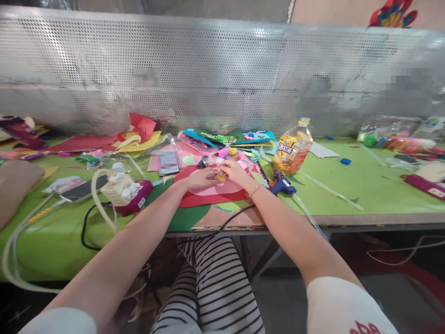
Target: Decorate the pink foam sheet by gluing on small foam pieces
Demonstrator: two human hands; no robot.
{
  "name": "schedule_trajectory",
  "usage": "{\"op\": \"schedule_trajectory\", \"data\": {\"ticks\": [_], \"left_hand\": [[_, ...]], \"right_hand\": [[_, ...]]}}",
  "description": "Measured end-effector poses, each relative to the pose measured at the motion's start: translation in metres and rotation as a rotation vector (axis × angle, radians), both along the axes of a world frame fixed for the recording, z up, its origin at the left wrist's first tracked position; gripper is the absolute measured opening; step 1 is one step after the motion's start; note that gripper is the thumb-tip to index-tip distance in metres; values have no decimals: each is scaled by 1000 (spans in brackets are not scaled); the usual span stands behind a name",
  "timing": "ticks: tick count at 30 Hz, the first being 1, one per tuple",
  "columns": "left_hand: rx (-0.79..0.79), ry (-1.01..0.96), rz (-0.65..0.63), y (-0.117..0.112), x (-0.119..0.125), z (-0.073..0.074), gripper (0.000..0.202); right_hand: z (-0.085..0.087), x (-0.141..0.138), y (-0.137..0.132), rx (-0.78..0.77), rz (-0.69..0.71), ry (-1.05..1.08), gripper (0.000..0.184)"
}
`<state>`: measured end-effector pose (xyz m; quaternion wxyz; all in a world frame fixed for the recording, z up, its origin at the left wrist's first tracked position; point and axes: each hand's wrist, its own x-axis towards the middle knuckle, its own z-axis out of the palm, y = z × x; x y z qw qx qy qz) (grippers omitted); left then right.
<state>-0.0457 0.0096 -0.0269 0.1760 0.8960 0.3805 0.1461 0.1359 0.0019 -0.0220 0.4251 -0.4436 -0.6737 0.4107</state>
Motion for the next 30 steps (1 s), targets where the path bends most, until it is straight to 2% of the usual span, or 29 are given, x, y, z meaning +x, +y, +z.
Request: {"op": "schedule_trajectory", "data": {"ticks": [2,5,9,13,19,23,26,30], "left_hand": [[-21,-15,-25,-1,-1,2,50],[-43,-52,-38,-2,-2,4,52],[-38,-75,-48,0,-3,2,57],[-33,-85,-48,3,-3,-2,51],[-37,-92,23,4,-2,-6,53],[-63,-95,2,3,-2,-4,53],[-66,-102,6,2,-1,-3,51],[-29,-77,36,2,-1,-6,51]], "right_hand": [[-2,0,2,-44,11,71,9],[-3,2,2,-13,67,109,16],[-1,5,-2,69,118,49,24],[-1,5,-2,105,88,-10,20],[-3,1,1,-22,-7,95,17],[-1,0,-3,-84,41,172,15],[1,1,-7,-7,50,74,18],[0,2,-5,69,-42,-57,19]]}}
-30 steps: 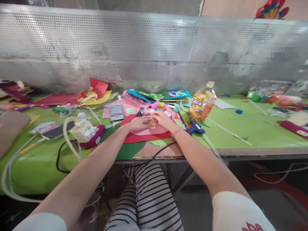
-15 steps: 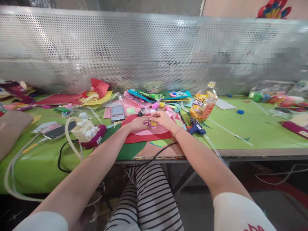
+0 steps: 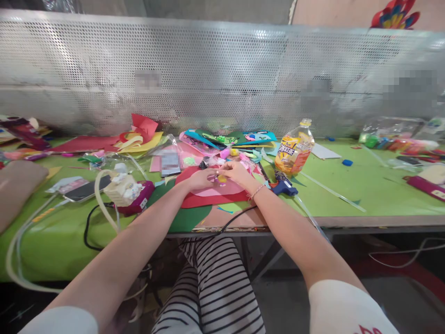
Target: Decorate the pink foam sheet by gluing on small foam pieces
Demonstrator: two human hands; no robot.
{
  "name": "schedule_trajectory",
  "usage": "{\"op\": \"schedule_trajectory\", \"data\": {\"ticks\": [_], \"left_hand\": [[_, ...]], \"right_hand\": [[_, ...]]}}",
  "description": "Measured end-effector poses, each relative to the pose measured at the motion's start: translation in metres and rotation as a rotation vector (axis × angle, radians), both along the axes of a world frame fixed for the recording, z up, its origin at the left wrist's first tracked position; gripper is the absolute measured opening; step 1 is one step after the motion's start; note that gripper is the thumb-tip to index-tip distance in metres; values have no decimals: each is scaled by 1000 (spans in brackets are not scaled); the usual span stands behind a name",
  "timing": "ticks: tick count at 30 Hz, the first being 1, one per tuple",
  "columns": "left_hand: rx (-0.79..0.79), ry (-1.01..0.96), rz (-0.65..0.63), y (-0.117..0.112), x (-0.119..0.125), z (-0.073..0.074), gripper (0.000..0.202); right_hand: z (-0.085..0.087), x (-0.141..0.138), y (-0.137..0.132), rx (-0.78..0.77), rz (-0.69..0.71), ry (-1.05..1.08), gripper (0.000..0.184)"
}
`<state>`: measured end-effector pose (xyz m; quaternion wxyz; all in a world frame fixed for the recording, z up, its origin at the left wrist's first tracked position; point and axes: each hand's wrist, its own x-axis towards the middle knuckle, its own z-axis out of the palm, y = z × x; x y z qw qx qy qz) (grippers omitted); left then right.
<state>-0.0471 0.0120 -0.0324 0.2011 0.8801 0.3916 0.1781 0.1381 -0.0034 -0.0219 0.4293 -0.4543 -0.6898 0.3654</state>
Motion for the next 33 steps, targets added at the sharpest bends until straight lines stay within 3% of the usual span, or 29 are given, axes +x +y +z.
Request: {"op": "schedule_trajectory", "data": {"ticks": [5,8,14,22,27,33], "left_hand": [[18,5,-5,-2,-1,1,53],[13,2,-14,-3,-1,2,54],[-10,-18,0,1,-2,0,57],[-33,-58,-16,4,-4,-4,66],[-81,-71,-23,7,-5,-6,66],[-56,-45,-2,2,-5,-2,63]], "right_hand": [[-2,-3,1,-108,54,151,16],[0,-2,-1,-88,100,124,19],[2,1,-1,11,32,52,14],[7,-1,-4,-43,120,86,20],[6,-1,-1,-97,25,129,17],[11,3,-5,6,2,-302,35]]}}
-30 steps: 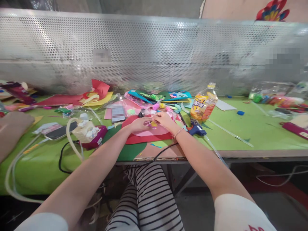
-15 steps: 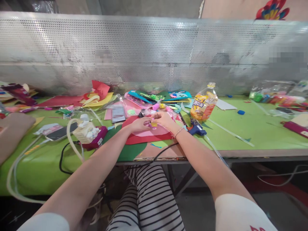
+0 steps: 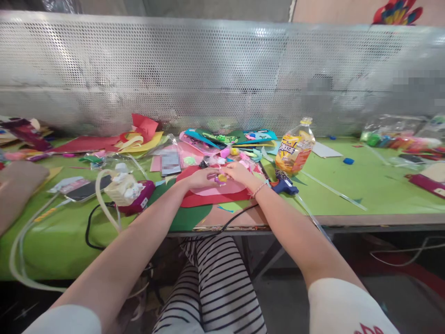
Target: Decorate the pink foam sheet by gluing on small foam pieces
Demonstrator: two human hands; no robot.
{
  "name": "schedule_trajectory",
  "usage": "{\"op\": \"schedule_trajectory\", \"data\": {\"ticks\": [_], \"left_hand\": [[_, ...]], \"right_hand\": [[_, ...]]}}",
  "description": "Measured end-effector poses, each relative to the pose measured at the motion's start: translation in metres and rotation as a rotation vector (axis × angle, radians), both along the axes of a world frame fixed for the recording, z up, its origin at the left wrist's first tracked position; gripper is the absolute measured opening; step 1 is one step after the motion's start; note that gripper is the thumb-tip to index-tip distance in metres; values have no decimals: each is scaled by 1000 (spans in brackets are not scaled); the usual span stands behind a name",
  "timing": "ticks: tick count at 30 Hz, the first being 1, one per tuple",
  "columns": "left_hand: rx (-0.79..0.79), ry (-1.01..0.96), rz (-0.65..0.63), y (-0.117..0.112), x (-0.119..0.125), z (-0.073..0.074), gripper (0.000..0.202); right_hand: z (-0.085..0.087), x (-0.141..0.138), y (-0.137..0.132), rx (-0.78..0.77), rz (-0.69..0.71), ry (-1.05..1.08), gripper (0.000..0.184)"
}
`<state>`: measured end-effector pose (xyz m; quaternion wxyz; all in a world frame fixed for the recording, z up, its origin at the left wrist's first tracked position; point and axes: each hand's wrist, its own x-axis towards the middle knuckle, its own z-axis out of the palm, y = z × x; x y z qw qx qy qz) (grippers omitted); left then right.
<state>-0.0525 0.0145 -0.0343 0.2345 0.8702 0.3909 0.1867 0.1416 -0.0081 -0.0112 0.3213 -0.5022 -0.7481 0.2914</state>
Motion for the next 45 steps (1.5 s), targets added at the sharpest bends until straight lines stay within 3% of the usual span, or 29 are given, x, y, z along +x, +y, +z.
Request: {"op": "schedule_trajectory", "data": {"ticks": [7,18,22,26,32,36,39,45], "left_hand": [[-5,20,33,-4,2,5,68],[12,34,33,-3,0,4,71],[59,62,15,-4,2,5,67],[115,87,-25,-6,4,6,56],[135,-24,80,-6,8,4,63],[197,-118,98,-5,9,7,38],[147,-150,101,-7,10,10,25],[90,-222,102,-11,9,14,30]], "right_hand": [[7,1,-13,135,41,-439,40],[11,-2,-18,48,98,-542,37],[7,-2,-14,149,155,-584,38],[1,-2,-9,196,171,-554,39],[0,-4,-9,198,142,-270,41],[2,-6,-12,117,129,-180,37],[6,-7,-15,92,136,-178,31],[17,-4,-18,139,83,-307,23]]}}
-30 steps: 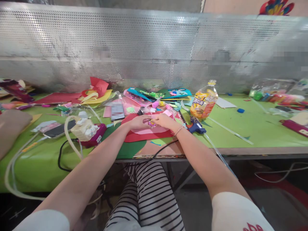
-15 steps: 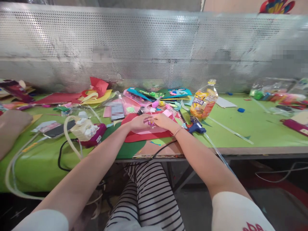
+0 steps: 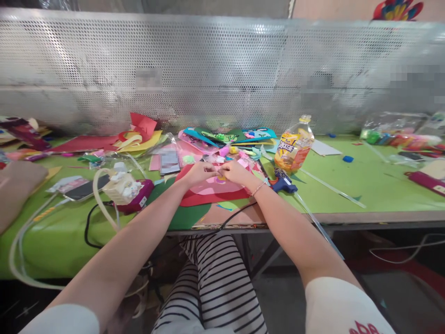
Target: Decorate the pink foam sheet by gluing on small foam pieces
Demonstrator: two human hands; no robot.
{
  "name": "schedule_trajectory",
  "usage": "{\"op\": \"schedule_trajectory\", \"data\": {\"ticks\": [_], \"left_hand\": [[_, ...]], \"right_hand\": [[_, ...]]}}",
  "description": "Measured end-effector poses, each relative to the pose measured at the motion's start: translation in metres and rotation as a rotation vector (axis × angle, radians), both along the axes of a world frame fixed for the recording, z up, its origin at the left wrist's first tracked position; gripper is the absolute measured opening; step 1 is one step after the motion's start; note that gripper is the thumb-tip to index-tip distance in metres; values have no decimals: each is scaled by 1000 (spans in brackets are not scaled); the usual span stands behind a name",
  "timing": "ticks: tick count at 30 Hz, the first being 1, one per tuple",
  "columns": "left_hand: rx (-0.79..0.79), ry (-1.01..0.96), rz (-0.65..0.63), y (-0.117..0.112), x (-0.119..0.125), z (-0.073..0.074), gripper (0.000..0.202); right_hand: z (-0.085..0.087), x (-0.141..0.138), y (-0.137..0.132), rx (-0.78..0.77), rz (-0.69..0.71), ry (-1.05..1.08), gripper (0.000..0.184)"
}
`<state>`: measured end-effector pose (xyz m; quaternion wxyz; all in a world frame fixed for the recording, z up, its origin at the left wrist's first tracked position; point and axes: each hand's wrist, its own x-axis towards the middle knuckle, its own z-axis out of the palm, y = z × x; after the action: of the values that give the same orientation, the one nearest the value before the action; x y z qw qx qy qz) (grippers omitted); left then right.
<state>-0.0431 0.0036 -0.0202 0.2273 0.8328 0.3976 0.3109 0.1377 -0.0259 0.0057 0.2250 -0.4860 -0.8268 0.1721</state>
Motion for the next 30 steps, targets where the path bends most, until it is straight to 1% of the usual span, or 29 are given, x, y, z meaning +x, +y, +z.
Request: {"op": "schedule_trajectory", "data": {"ticks": [3,7,10,15,19,24,27,30], "left_hand": [[0,-41,53,1,-3,0,33],[-8,-79,169,5,-7,-2,35],[3,-52,202,7,-8,-5,32],[42,27,180,10,-7,-6,31],[49,64,172,11,-6,-7,32],[50,106,141,11,-7,-8,32],[41,138,106,10,-7,-9,31],[54,184,104,10,-6,-10,32]], "right_hand": [[3,5,0,-22,-36,-85,23],[1,12,3,-101,56,-225,23],[-2,14,5,-100,75,-281,22],[-3,11,3,-109,134,-333,21],[-4,7,2,-83,169,-408,23],[-5,8,2,-29,174,-452,27],[-6,10,2,-24,157,-455,30],[-7,11,4,-27,154,-434,30]]}}
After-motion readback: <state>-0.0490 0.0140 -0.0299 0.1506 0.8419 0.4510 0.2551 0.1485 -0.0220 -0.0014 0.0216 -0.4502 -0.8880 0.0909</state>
